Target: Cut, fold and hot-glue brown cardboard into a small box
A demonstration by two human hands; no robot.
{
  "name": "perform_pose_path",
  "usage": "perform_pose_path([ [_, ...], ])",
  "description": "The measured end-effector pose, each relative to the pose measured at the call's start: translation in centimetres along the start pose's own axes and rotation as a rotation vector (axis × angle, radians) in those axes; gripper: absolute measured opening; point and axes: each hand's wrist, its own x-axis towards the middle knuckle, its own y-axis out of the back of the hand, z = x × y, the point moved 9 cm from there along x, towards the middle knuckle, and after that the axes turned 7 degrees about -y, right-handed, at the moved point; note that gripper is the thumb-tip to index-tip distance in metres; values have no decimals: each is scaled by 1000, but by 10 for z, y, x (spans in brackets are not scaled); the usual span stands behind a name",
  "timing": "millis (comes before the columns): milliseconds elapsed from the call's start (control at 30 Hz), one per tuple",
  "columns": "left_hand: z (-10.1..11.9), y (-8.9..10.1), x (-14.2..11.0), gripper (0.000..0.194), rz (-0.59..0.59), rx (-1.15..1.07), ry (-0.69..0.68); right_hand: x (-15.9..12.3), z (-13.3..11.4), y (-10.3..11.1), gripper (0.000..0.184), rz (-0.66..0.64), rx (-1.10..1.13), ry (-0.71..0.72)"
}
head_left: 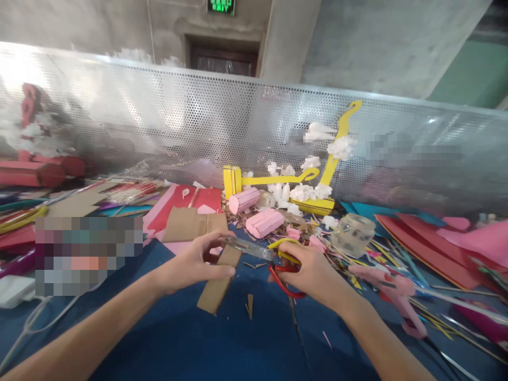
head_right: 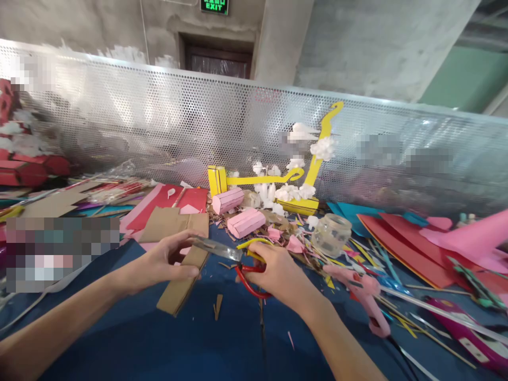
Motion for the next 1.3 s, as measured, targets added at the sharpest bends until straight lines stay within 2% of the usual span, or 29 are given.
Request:
perform_pose_path([
  [133, -3, 0, 1, 55, -20, 42, -22, 1, 1, -6, 45, 6, -30, -47],
  [300, 3, 0, 1, 51, -11, 162, -63, -2, -4, -7, 65, 61, -166, -7],
  [367, 4, -2, 1, 50, -28, 195, -67, -3, -8, -7, 61, 59, -165, 22],
  [533, 3, -3, 0, 47, -24, 249, -60, -4, -19, -7, 29, 38, -69, 126],
  [700, -1, -2, -1, 53, -22, 250, -38, -4, -13, -8, 33, 29, 0, 116],
  [800, -3, 1, -2, 61, -25, 242, -17, -4, -8, -11, 27, -16, 23, 73],
  [900, -3, 0, -3, 60, -72, 227, 7, -4, -7, -13, 19, -78, 56, 27],
  [967, -2, 0, -3, 60, -97, 209, 17, -4, -8, -14, 21, -103, 72, 17],
  [1067, 1, 0, -3, 59, -123, 178, 6, -5, -10, -13, 26, -100, 85, 27],
  [1300, 1, 0, -2, 55, -156, 157, -10, -7, -9, -11, 25, -77, 95, 55],
])
